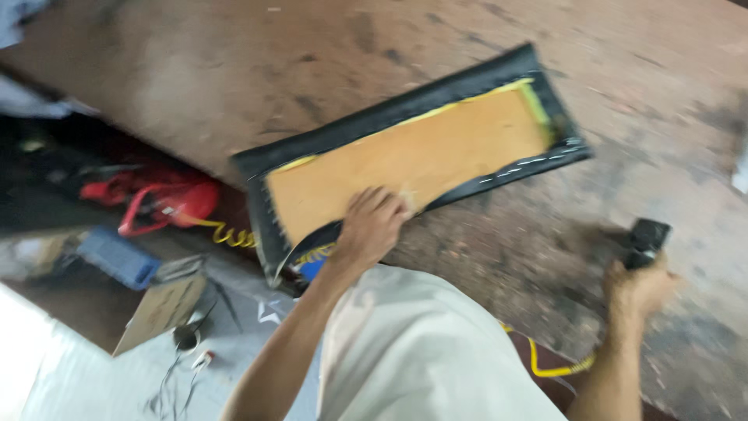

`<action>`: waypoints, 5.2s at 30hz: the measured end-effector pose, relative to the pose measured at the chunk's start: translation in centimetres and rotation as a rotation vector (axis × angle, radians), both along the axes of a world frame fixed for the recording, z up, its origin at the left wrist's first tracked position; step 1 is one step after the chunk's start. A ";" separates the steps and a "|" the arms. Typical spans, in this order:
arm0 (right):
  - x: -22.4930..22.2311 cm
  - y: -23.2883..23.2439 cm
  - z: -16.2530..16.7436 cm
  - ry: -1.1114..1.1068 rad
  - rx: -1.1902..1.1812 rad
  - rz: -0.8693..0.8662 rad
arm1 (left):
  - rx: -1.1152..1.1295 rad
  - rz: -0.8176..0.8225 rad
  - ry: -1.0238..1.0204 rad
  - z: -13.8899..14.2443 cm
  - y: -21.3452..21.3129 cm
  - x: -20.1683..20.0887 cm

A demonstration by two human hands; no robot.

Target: The person staples black fabric onto a rectangular cushion frame using a pneumatic staple gun. They repeatedly pull and smooth the fabric edges, then fire staples along the perimeter to secure the material. The cushion is flipped and adjusted to ensure even tension.

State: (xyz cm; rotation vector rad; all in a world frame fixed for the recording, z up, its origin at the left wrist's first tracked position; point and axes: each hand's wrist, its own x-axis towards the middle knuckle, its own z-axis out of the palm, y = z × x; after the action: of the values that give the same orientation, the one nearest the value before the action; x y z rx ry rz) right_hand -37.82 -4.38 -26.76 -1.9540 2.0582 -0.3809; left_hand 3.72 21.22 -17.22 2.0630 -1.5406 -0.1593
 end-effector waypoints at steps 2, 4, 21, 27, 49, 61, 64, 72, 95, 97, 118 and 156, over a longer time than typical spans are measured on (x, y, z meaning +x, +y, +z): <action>1.8 -0.4 -0.8 0.036 0.016 0.020 | -0.090 0.027 -0.130 1.5 -0.6 1.3; 3.7 -0.5 -1.3 -0.386 -0.057 -0.128 | -0.134 0.195 -0.072 3.0 -1.5 2.2; 16.6 3.2 5.3 -0.227 -0.262 0.548 | -0.384 0.250 0.183 6.4 -4.9 10.3; 35.6 9.3 16.8 -0.469 -0.418 1.121 | -0.511 0.179 0.459 8.8 -5.1 13.6; 34.9 -0.4 17.0 -0.079 -0.523 1.459 | -0.004 -0.080 -0.017 4.7 4.4 6.8; 22.7 12.3 7.1 -0.627 0.169 0.159 | 0.058 -0.749 -0.221 -2.4 -3.7 -4.1; 22.7 14.8 4.5 -0.671 0.299 0.009 | 0.072 -0.963 -0.145 -3.2 -4.2 -2.4; 21.3 14.1 2.2 -0.927 0.238 0.181 | 0.173 -1.014 -0.038 -0.4 -6.1 -2.5; 20.0 12.9 2.3 -1.221 0.575 0.302 | 0.462 -1.007 -0.108 1.0 -7.5 -4.1; 20.2 13.3 2.3 -1.145 0.487 0.323 | 0.439 -1.075 -0.015 1.9 -7.5 -2.8; 24.0 14.0 4.7 -0.737 0.670 0.206 | 0.389 -0.742 -0.055 3.2 -5.7 -2.8; 22.5 11.6 3.8 -0.579 0.674 0.431 | 0.091 -1.139 -0.454 -0.4 -4.2 -4.8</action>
State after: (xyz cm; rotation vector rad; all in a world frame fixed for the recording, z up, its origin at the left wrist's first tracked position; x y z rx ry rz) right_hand -15.36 7.22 -22.96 -1.5543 1.1544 -0.1058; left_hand -1.07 16.97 -17.62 1.0594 -2.8673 -0.1759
